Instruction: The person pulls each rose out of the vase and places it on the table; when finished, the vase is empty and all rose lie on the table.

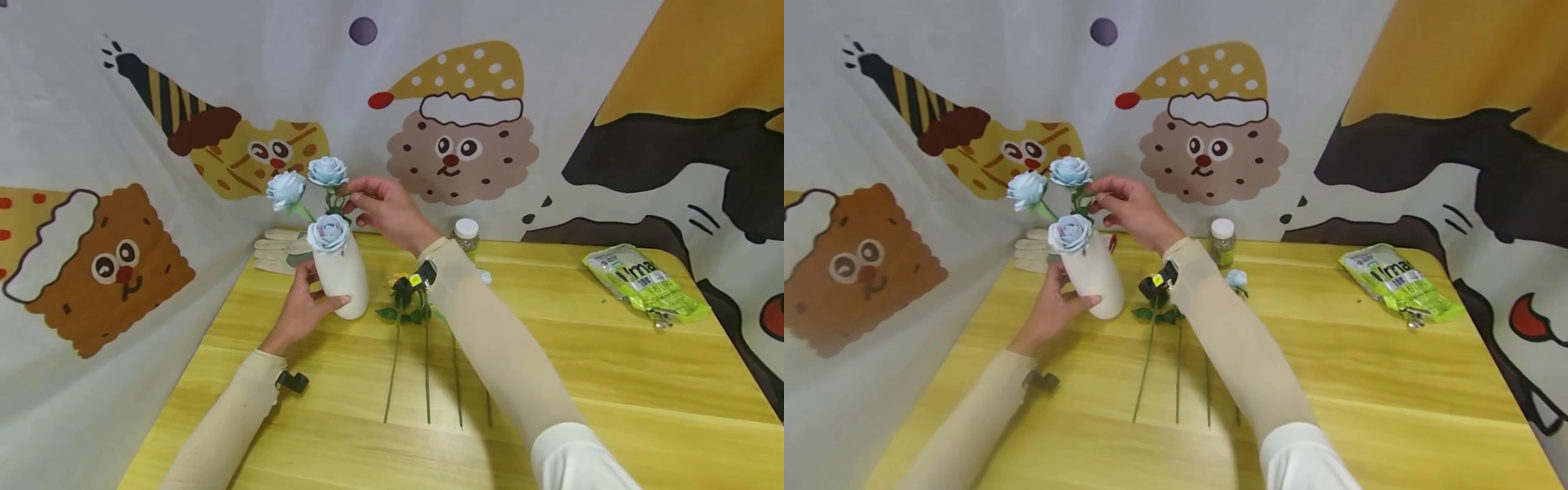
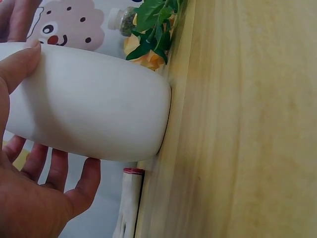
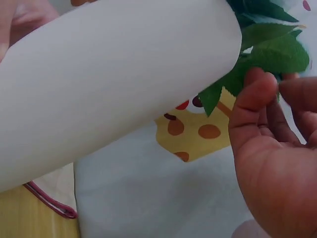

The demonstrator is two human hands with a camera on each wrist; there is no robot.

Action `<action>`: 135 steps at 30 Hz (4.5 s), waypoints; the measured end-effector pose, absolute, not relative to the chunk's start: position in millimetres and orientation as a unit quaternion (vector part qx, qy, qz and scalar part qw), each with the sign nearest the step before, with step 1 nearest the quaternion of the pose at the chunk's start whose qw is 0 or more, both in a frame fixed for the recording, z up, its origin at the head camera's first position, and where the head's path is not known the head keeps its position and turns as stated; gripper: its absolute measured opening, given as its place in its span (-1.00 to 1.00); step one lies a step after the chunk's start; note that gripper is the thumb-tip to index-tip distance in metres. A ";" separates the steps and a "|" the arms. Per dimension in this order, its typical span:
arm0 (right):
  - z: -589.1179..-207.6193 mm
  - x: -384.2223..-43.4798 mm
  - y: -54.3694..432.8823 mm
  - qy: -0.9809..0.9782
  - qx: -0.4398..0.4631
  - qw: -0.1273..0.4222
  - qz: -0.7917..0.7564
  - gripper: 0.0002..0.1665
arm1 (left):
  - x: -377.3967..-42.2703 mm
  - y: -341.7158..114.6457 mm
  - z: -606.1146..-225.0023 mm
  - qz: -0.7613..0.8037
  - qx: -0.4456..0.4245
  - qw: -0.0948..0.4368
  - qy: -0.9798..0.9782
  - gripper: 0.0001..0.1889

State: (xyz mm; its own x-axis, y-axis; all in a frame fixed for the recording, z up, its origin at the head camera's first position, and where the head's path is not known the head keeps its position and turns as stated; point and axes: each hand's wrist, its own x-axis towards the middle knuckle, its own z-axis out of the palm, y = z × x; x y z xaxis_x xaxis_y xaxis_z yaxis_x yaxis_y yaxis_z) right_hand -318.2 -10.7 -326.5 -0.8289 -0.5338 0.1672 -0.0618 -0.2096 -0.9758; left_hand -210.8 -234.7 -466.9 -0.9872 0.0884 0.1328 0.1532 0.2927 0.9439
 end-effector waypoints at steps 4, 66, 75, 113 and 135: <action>-323.9 -317.8 -16.1 0.648 -0.262 0.123 -0.704 -0.80 | -210.9 -234.7 -466.8 -0.588 -0.075 0.029 -0.805 -0.06; -302.5 -300.9 5.2 0.491 -0.222 -0.069 -0.840 -0.65 | -210.7 -234.1 -470.3 -0.586 -0.080 0.034 -0.806 -0.08; -310.5 -292.3 21.2 0.407 -0.226 -0.086 -0.881 -0.68 | -210.8 -234.4 -472.9 -0.591 -0.080 0.040 -0.802 -0.08; -403.5 -236.2 146.0 0.480 0.049 -0.133 -0.866 -0.80 | -207.8 -232.4 -468.4 -0.582 -0.070 0.032 -0.809 -0.04; -442.5 -222.8 233.4 0.715 0.063 0.030 -0.695 -0.97 | -207.1 -230.2 -469.4 -0.592 -0.073 0.035 -0.802 -0.04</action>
State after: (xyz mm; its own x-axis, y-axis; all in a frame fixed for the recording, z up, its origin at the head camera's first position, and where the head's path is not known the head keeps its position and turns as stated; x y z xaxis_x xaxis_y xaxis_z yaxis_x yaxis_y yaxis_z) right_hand -222.8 233.4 -442.5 -0.9902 0.0479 -0.1308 0.1322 0.0255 -0.9909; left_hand -207.1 -230.2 -469.4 -0.9869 0.0751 0.1428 0.1586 0.2876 0.9445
